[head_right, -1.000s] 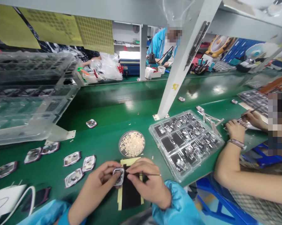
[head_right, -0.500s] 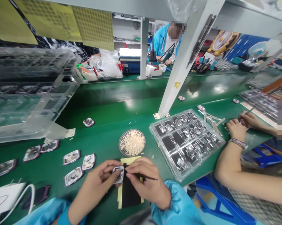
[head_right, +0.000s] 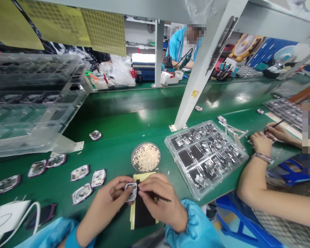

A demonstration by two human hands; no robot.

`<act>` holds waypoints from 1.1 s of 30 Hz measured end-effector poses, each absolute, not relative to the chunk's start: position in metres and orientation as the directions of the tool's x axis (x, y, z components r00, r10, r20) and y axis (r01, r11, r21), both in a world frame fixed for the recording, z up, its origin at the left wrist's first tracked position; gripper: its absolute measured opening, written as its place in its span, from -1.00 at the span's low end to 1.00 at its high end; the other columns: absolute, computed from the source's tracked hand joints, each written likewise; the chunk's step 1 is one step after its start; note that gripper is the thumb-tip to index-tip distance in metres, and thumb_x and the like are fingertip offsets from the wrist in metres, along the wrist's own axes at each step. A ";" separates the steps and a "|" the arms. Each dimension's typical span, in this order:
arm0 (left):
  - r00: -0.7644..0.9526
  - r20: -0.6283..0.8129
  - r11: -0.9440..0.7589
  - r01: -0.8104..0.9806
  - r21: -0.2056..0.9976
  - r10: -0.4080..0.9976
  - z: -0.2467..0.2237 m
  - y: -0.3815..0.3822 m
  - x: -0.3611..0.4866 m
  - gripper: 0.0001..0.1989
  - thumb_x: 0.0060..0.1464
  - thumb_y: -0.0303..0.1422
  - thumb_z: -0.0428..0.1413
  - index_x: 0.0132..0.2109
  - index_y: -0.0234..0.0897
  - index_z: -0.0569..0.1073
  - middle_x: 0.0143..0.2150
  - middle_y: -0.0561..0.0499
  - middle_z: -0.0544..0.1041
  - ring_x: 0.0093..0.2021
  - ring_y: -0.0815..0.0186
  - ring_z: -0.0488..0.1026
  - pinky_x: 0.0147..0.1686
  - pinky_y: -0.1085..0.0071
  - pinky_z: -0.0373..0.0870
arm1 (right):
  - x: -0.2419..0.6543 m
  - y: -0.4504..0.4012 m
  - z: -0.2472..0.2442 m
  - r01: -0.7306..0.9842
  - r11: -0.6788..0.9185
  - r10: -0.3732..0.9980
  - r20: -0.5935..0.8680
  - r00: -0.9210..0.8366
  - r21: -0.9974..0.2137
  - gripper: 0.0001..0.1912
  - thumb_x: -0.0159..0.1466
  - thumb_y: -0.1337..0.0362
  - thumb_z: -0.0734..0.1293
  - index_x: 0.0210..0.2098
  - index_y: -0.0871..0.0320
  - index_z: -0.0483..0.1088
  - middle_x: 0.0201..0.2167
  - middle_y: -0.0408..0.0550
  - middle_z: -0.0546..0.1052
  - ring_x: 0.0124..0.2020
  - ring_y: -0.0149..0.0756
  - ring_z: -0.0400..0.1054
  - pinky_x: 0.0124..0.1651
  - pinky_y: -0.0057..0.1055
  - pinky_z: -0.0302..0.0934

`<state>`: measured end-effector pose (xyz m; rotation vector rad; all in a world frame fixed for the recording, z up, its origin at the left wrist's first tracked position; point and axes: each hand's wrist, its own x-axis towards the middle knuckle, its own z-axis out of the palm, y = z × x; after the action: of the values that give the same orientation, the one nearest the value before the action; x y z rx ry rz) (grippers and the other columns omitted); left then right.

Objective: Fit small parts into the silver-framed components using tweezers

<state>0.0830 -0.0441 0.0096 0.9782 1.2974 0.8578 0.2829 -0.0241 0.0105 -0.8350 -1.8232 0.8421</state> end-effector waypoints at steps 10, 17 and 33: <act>0.078 -0.351 0.349 0.032 0.936 0.933 0.017 -0.044 0.082 -0.59 0.11 -0.06 0.23 -0.06 -0.29 0.51 -0.19 -0.10 0.66 -0.30 0.21 0.60 -0.30 0.35 0.57 | 0.283 -0.025 0.011 0.176 0.512 0.838 0.444 -0.319 -0.841 -0.76 0.25 0.49 0.39 -0.17 0.05 0.48 -0.22 -0.04 0.64 -0.17 -0.20 0.52 -0.02 -0.15 0.40; 0.028 -0.306 0.302 0.097 0.948 0.952 0.021 -0.043 0.081 -0.59 0.15 -0.05 0.20 -0.03 -0.28 0.54 -0.19 -0.11 0.68 -0.36 0.26 0.57 -0.36 0.42 0.51 | 0.284 -0.026 0.015 0.159 0.511 0.837 0.446 -0.318 -0.845 -0.73 0.24 0.52 0.38 -0.16 0.04 0.46 -0.22 -0.06 0.64 -0.17 -0.21 0.52 0.02 -0.14 0.38; 0.031 -0.294 0.290 0.100 0.952 0.955 0.015 -0.043 0.077 -0.64 0.22 -0.08 0.15 -0.04 -0.28 0.45 -0.27 -0.03 0.60 -0.52 0.43 0.34 -0.56 0.53 0.26 | 0.285 -0.027 0.016 0.118 0.557 0.786 0.476 -0.396 -0.822 -0.69 0.23 0.55 0.39 -0.14 0.03 0.45 -0.15 -0.09 0.64 -0.15 -0.24 0.52 -0.01 -0.18 0.39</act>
<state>0.0767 -0.0426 0.0146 1.0742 1.3698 0.9093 0.2848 -0.0271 0.0155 -0.7386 -1.8526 0.8920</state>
